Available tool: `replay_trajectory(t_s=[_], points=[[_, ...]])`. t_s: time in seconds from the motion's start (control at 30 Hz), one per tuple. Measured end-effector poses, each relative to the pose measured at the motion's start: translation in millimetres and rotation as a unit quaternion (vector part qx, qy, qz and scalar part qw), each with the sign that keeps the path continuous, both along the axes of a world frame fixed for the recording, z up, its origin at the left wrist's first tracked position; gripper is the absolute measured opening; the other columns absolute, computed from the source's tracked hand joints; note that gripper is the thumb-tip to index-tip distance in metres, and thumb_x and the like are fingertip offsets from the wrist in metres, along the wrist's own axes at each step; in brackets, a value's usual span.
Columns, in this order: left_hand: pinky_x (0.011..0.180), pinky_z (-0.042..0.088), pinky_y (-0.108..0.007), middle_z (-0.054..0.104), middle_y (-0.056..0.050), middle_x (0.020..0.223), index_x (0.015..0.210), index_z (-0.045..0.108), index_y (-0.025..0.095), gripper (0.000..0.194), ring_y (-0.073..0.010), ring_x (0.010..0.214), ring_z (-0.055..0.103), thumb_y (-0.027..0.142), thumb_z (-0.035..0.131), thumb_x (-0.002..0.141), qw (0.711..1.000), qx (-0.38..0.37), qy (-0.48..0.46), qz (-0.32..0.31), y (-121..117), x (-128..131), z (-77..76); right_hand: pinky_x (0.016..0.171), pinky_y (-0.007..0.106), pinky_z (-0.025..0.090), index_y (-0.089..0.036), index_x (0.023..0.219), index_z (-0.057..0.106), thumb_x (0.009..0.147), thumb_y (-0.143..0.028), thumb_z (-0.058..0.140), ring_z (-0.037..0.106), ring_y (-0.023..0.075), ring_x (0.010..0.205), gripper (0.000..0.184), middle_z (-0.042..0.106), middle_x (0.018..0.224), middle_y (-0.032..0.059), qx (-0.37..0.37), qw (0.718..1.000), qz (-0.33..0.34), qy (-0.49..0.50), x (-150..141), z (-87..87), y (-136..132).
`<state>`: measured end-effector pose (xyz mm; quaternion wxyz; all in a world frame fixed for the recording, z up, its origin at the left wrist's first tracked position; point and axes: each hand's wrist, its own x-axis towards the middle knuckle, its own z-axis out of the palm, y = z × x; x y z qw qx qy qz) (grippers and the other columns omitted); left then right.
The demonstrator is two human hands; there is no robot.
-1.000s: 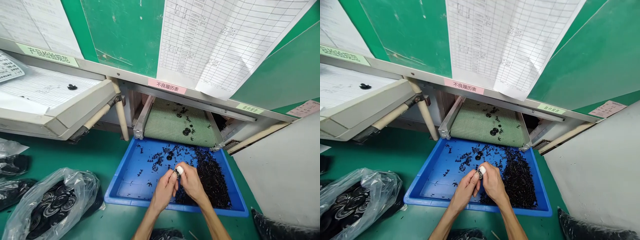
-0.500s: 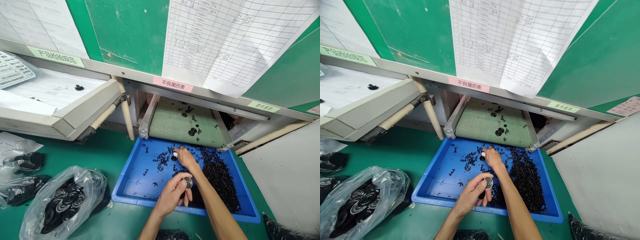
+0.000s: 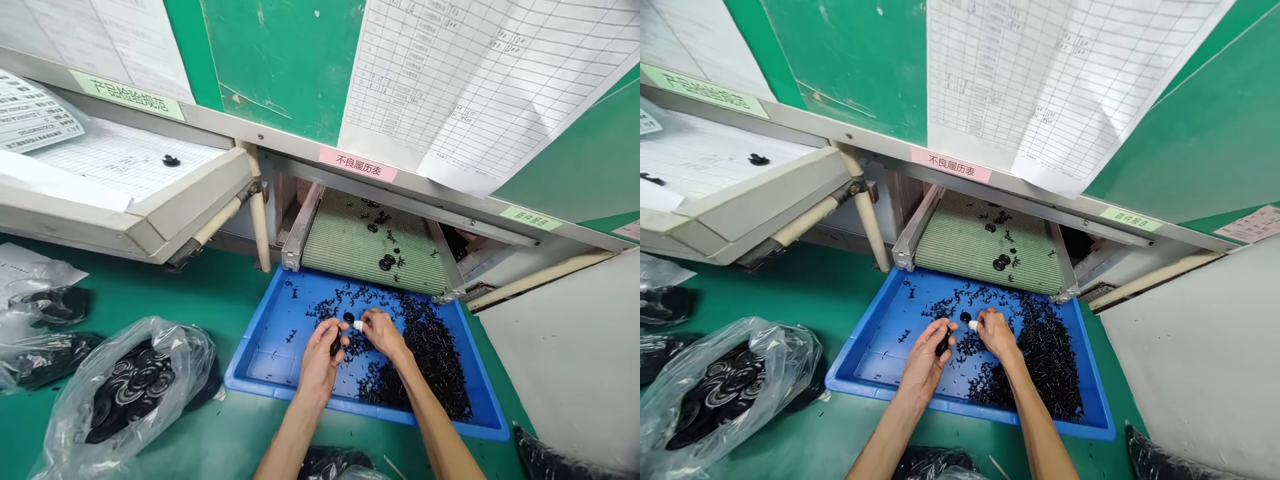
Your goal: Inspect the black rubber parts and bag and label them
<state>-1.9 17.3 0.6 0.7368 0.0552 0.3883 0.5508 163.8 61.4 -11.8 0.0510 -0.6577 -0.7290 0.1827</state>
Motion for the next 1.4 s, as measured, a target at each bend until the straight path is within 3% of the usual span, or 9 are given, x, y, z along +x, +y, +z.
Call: replay_trajectory(t_s=[0.17, 0.27, 0.47, 0.6, 0.73, 0.93, 1.1, 1.27, 1.4], points=[[0.044, 0.036, -0.013, 0.061, 0.001, 0.070, 0.087, 0.059, 0.014, 0.019, -0.0057, 0.055, 0.053, 0.015, 0.068, 0.069, 0.987, -0.046, -0.005, 0.152, 4, -5, -3.2, 0.083, 0.026, 0.041, -0.020, 0.119, 0.058, 0.084, -0.005, 0.039, 0.058, 0.0172, 0.094, 0.043, 0.059, 0.110, 0.0077, 0.019, 0.999, 0.002, 0.036, -15, 5.6, -12], [0.042, 0.034, -0.013, 0.057, 0.002, 0.067, 0.087, 0.061, 0.014, 0.016, -0.0051, 0.052, 0.051, 0.014, 0.065, 0.071, 0.984, -0.060, -0.014, 0.168, 7, -8, -2.1, 0.081, 0.028, 0.043, -0.021, 0.121, 0.059, 0.081, -0.005, 0.046, 0.060, 0.0188, 0.092, 0.045, 0.055, 0.119, 0.0098, 0.006, 0.998, -0.003, 0.063, -28, 3.8, -3], [0.042, 0.033, -0.014, 0.059, 0.000, 0.070, 0.087, 0.061, 0.013, 0.019, -0.0057, 0.054, 0.051, 0.015, 0.068, 0.069, 0.992, -0.049, -0.001, 0.119, 7, -5, -2.6, 0.076, 0.031, 0.047, -0.014, 0.107, 0.063, 0.083, -0.006, 0.042, 0.065, 0.0198, 0.081, 0.033, 0.064, 0.100, 0.0141, -0.015, 0.983, -0.054, 0.174, -32, -1.8, 8], [0.045, 0.034, -0.014, 0.060, -0.001, 0.075, 0.092, 0.062, 0.014, 0.031, -0.0066, 0.059, 0.052, 0.025, 0.076, 0.066, 0.998, -0.023, 0.036, 0.043, 1, -1, 0.4, 0.060, 0.028, 0.052, -0.012, 0.115, 0.054, 0.090, -0.024, 0.035, 0.064, 0.0158, 0.061, 0.033, 0.065, 0.070, 0.0045, -0.049, 0.946, -0.074, 0.311, -28, 1.4, -8], [0.043, 0.028, -0.015, 0.055, 0.002, 0.063, 0.091, 0.062, 0.014, 0.039, -0.0068, 0.055, 0.048, 0.044, 0.075, 0.069, 0.993, 0.062, 0.086, -0.055, -6, 3, 4.1, 0.052, 0.024, 0.050, -0.012, 0.103, 0.059, 0.088, -0.041, 0.043, 0.060, 0.0128, 0.052, 0.037, 0.062, 0.062, 0.0021, -0.053, 0.906, -0.081, 0.412, -31, 5.8, -30], [0.040, 0.023, -0.017, 0.049, 0.005, 0.055, 0.089, 0.060, 0.014, 0.044, -0.0060, 0.045, 0.040, 0.053, 0.070, 0.070, 0.981, 0.098, 0.146, -0.084, -8, 7, -2.1, 0.049, 0.022, 0.046, -0.015, 0.096, 0.065, 0.079, -0.030, 0.055, 0.056, 0.0105, 0.052, 0.024, 0.063, 0.063, -0.0005, -0.070, 0.871, -0.057, 0.482, -29, 20.5, -47], [0.042, 0.028, -0.018, 0.052, 0.004, 0.059, 0.091, 0.058, 0.016, 0.044, -0.0072, 0.046, 0.042, 0.058, 0.058, 0.078, 0.967, 0.150, 0.177, -0.104, -12, 9, -1.4, 0.049, 0.020, 0.040, -0.016, 0.090, 0.065, 0.077, -0.020, 0.052, 0.052, 0.0096, 0.052, 0.019, 0.062, 0.062, -0.0014, -0.036, 0.891, -0.060, 0.449, -26, 36.6, -49], [0.043, 0.029, -0.018, 0.054, 0.005, 0.058, 0.095, 0.056, 0.016, 0.039, -0.0056, 0.043, 0.040, 0.049, 0.066, 0.076, 0.948, 0.183, 0.228, -0.124, -17, 9, 1.9, 0.046, 0.019, 0.034, -0.016, 0.080, 0.063, 0.084, -0.029, 0.050, 0.045, 0.0088, 0.048, 0.019, 0.054, 0.055, -0.0033, -0.007, 0.900, -0.059, 0.432, -29, 40.1, -53], [0.040, 0.026, -0.017, 0.051, 0.006, 0.054, 0.099, 0.056, 0.015, 0.046, -0.0051, 0.042, 0.037, 0.048, 0.071, 0.071, 0.963, 0.141, 0.208, -0.092, -14, 11, 1.4, 0.056, 0.023, 0.042, -0.017, 0.097, 0.061, 0.089, -0.018, 0.037, 0.053, 0.0120, 0.056, 0.026, 0.061, 0.069, 0.0009, 0.046, 0.963, -0.046, 0.263, -20, 50.8, -47]])
